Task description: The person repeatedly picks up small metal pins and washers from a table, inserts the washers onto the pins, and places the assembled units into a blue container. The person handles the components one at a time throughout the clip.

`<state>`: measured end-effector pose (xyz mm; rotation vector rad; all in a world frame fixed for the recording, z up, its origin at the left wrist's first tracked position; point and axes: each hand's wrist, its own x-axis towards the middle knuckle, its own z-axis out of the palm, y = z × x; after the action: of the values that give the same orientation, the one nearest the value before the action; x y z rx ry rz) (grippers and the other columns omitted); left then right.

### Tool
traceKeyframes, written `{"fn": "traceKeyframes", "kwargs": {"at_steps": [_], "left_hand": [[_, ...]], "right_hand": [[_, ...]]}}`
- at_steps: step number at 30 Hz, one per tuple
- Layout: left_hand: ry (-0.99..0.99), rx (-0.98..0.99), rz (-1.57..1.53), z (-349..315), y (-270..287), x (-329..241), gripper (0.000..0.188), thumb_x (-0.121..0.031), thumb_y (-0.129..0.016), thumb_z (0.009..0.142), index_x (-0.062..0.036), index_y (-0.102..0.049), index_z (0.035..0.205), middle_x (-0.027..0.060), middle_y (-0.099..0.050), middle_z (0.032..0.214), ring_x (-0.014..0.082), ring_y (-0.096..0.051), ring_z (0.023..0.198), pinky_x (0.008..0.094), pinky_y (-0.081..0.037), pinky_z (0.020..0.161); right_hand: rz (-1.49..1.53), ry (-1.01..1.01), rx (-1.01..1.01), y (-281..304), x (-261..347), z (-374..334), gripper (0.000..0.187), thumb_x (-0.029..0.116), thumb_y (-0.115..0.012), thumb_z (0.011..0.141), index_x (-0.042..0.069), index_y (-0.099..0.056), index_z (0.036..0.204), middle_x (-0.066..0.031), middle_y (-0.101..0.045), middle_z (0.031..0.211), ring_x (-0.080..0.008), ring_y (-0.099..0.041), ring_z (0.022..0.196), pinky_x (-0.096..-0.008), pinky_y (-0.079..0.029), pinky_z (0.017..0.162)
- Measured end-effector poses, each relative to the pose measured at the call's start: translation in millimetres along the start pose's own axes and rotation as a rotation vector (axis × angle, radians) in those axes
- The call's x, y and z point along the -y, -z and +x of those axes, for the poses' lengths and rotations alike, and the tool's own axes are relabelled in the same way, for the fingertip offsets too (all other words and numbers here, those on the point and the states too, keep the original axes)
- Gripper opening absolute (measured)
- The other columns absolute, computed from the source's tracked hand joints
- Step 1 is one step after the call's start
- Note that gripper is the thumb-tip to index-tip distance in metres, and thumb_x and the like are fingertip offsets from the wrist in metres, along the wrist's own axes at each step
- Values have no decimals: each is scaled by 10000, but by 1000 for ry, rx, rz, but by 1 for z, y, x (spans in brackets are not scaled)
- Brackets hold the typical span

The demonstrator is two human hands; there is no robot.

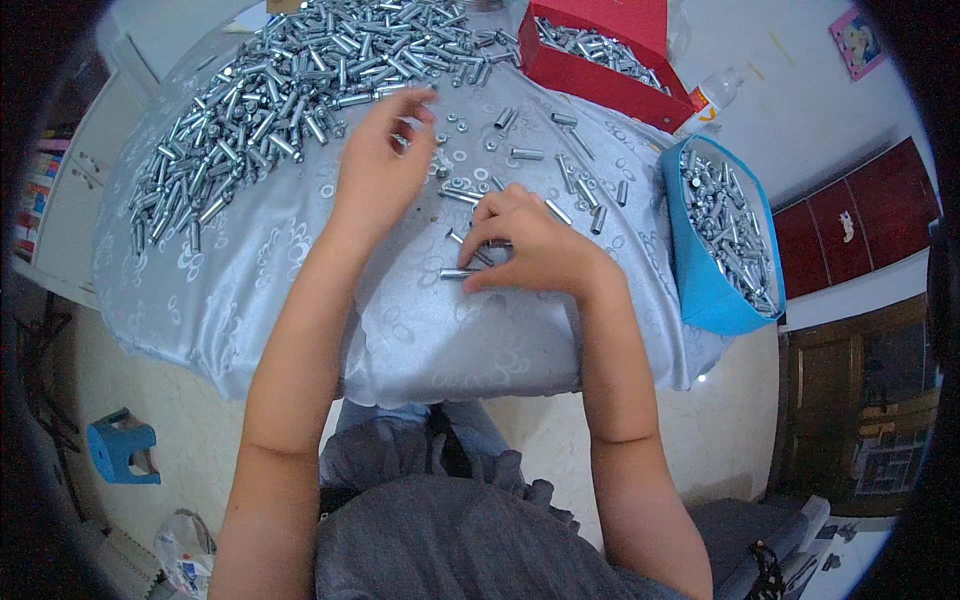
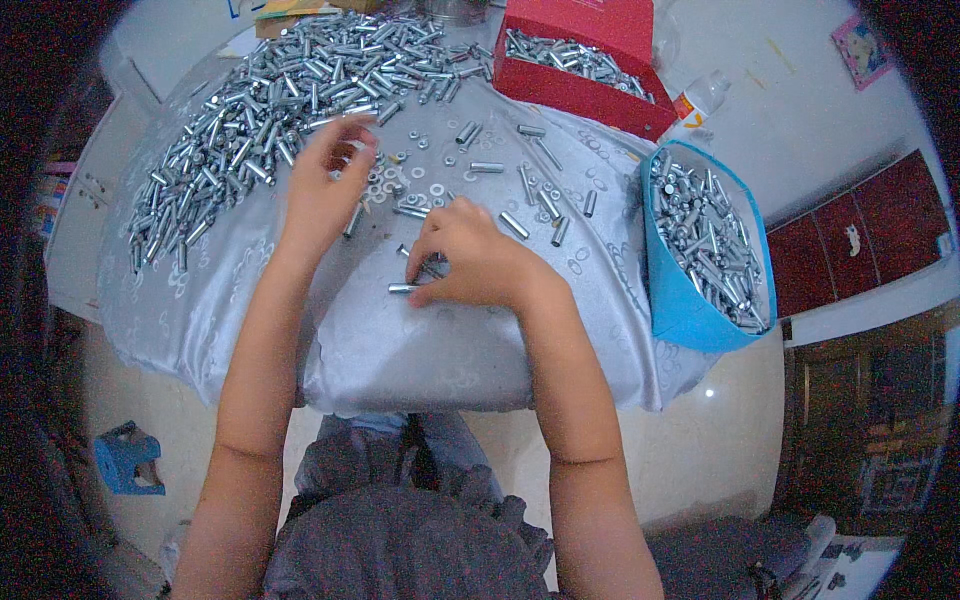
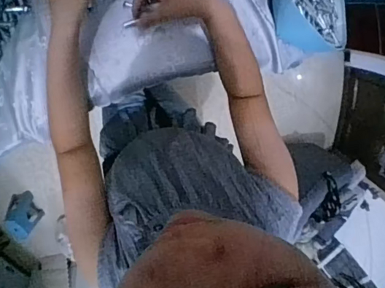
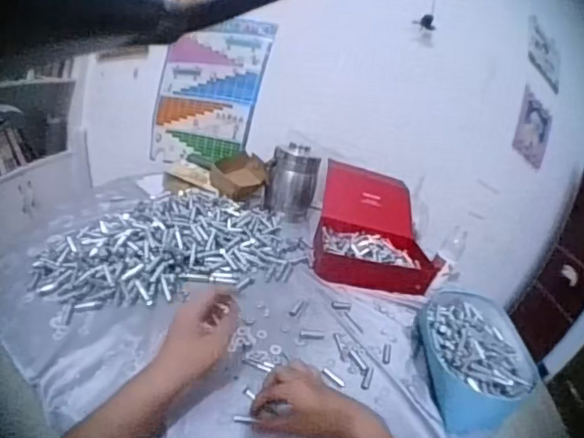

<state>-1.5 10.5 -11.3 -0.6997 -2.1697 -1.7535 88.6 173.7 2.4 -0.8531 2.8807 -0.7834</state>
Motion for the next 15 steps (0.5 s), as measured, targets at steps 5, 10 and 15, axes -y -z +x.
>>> {"fn": "traceKeyframes", "kwargs": {"at_steps": [5,10,15], "left_hand": [[-212,438,118,-10,0,-10,199,-1,-526,661,-57,-591,840,74,-556,836,220,-540,830,299,-418,746],[-282,643,319,-13,11,-1,160,-60,-592,647,-50,-603,806,109,-559,828,268,-542,818,338,-427,714],[-168,825,280,-15,8,1,158,-134,-641,669,-49,-608,797,117,-561,815,276,-549,790,341,-432,685]], "right_hand": [[31,84,-83,-8,-6,-2,182,162,-714,618,102,-640,772,-29,-532,790,-189,-464,836,-284,-375,739],[394,-336,-197,16,-8,-2,194,180,-673,678,32,-610,787,-49,-553,690,-141,-525,660,-253,-425,626],[838,-341,-495,14,-17,2,190,85,-600,753,-29,-545,894,-56,-584,686,-108,-541,615,-218,-430,579]]}}
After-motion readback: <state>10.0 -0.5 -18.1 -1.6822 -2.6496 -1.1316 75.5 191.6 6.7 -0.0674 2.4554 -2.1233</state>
